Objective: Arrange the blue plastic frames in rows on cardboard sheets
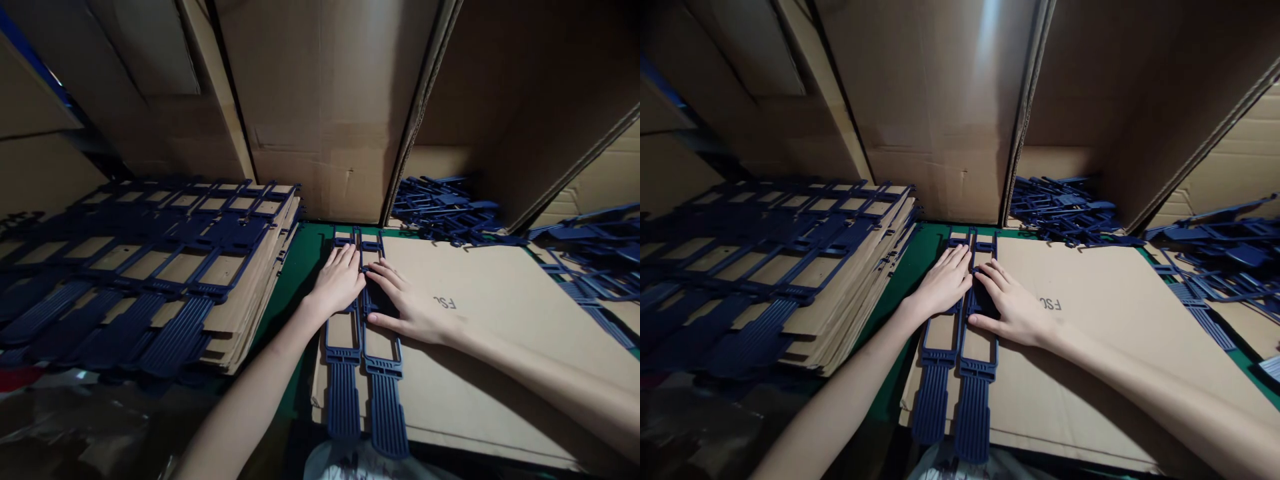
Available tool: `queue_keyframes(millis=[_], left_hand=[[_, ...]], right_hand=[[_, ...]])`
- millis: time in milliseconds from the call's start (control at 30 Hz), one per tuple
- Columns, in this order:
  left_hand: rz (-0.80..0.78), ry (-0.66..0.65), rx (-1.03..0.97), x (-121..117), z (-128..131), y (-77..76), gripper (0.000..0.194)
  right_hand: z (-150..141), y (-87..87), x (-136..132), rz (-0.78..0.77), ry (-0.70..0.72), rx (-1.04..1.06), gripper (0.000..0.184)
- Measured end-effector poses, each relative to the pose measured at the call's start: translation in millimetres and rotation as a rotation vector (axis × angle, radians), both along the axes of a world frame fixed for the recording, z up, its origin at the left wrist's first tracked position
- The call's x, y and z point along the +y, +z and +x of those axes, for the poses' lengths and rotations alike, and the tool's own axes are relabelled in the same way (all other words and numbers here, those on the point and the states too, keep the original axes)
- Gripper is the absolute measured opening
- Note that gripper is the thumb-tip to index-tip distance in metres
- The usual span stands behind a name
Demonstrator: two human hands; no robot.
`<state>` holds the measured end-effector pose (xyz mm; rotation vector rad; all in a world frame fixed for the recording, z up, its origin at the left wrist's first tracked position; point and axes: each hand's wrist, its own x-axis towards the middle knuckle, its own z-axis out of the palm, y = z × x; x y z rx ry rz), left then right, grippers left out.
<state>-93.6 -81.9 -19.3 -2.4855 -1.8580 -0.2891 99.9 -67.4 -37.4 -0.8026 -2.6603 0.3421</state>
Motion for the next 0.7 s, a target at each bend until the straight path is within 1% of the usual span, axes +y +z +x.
queue_keyframes(millis=[367,567,633,700], left_hand=[[0.025,-0.046,0.032,3.4,-7.3,-3.6,0.053],[0.022,-0.041,0.040,4.0,-9.7,-2.2,0.053],[0.014,-0.035,0.039,3.3,-9.5,-0.5,0.053],[0.001,-0.033,0.035,2.1,-9.1,1.4,0.053]], right_hand=[[-6.2,2.0,-2.1,-0.002,-0.013,-0.014,0.079],[-10.0,0.1,-3.4,-0.020,0.000,0.011,0.080],[-10.8,2.8,-3.1,-0.024,-0.005,0.002,0.079],[-8.7,11.2,1.3,-0.017,-0.017,0.005,0.073]])
